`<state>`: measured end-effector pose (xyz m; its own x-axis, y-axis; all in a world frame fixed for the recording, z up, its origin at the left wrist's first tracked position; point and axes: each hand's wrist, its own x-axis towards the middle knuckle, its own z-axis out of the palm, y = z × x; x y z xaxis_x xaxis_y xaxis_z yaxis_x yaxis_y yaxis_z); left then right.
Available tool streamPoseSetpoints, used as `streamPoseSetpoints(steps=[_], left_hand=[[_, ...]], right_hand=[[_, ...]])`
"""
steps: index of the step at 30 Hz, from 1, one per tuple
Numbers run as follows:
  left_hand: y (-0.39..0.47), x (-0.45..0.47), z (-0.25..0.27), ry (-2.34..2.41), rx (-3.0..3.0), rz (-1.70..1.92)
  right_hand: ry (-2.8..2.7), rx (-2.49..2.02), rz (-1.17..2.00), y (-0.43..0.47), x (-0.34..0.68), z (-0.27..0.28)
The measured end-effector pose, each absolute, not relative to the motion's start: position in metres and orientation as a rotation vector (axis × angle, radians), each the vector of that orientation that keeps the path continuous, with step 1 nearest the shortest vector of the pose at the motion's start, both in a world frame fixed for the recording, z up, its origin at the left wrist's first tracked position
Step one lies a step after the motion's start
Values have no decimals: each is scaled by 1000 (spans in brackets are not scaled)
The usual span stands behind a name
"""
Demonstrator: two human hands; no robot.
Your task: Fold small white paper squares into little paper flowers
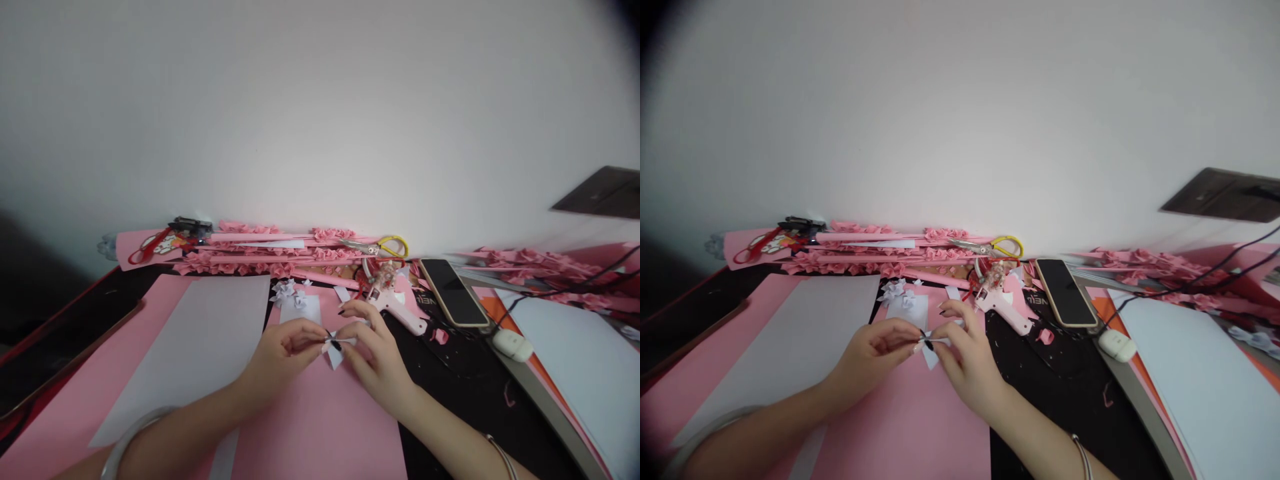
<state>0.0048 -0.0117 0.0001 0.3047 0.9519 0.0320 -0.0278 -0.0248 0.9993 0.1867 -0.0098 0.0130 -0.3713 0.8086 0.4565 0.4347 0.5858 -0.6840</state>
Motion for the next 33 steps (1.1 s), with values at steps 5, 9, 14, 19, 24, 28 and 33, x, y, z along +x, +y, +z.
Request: streamPoseSetpoints(steps=[5, 9, 14, 19, 24, 28, 33], left_hand=[[-11, 6, 1, 882, 1220, 1027], [-10, 6, 0, 873, 1151, 1011], [-9, 7, 1, 866, 1142, 997], [-8, 7, 1, 877, 1101, 969], [-8, 6, 2, 846, 1062, 964], [-7, 7, 2, 878, 1037, 956], [-7, 7, 2, 911, 1033, 961]], right_hand=[[-1971, -985, 645, -8, 187, 11], [-1958, -974, 691, -8, 187, 10], [-1948, -980, 699, -7, 187, 10], [-1889, -1001, 720, -6, 187, 10], [-1827, -1024, 764, -6, 186, 9], [-1822, -1020, 785, -6, 186, 8], [-1842, -1000, 817, -6, 186, 10]])
